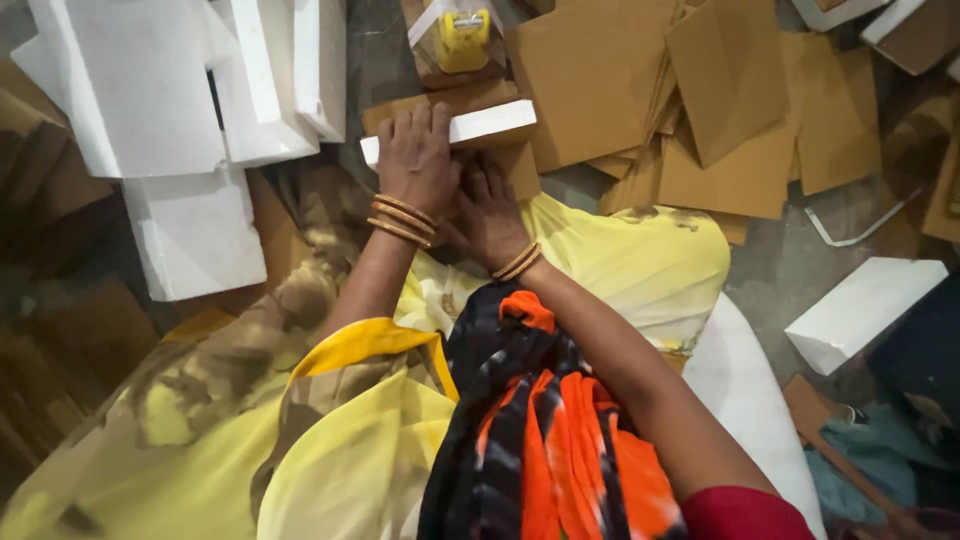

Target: The person assembles small rectangular boxes by inserting white foam inserts into brown cardboard shells and securing them with tape. The person handles the foam and cardboard pieces one at a time, folds the cardboard flaps, and uses a tape dispenser to seal the boxes.

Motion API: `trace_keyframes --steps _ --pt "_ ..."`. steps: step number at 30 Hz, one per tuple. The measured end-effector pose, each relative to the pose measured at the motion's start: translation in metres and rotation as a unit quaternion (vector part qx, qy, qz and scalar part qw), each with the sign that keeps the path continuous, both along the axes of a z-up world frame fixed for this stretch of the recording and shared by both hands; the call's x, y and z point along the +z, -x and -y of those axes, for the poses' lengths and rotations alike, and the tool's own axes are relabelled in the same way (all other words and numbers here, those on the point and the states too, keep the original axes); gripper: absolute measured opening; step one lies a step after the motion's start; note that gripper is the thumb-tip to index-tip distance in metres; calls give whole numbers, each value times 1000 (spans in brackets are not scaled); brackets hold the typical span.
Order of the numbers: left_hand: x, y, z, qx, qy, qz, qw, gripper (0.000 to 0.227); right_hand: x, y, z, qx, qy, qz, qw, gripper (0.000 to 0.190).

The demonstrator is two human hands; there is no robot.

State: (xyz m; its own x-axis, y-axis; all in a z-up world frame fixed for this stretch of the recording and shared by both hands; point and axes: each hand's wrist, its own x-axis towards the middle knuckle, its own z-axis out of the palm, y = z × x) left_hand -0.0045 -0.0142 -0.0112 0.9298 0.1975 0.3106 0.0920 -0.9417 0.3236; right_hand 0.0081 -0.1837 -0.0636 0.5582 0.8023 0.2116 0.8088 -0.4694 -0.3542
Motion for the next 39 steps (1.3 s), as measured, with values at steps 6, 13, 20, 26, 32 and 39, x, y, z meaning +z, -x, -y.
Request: trace_keyframes --steps 6,13,20,26,32,39 --pt "-8 -7 6 50 -142 -14 988 47 -3 2 -2 -16 -7 -5 1000 71" --pt "-10 -5 -1 30 -26 20 999 33 -12 1 -13 -16 -35 4 999 71" --pt "-10 -6 -16 22 -37 44 998 48 -12 -1 -24 -7 -26 1 1000 71" --pt "-11 -4 -16 18 -25 41 999 50 2 -2 -23 -6 -20 -30 999 71" --pt "-20 -2 -16 22 -25 51 998 47 21 -8 -19 -21 -130 -114 985 50" --pt "-34 -6 -16 35 -45 84 995 42 29 -17 24 -159 -207 -122 958 26"
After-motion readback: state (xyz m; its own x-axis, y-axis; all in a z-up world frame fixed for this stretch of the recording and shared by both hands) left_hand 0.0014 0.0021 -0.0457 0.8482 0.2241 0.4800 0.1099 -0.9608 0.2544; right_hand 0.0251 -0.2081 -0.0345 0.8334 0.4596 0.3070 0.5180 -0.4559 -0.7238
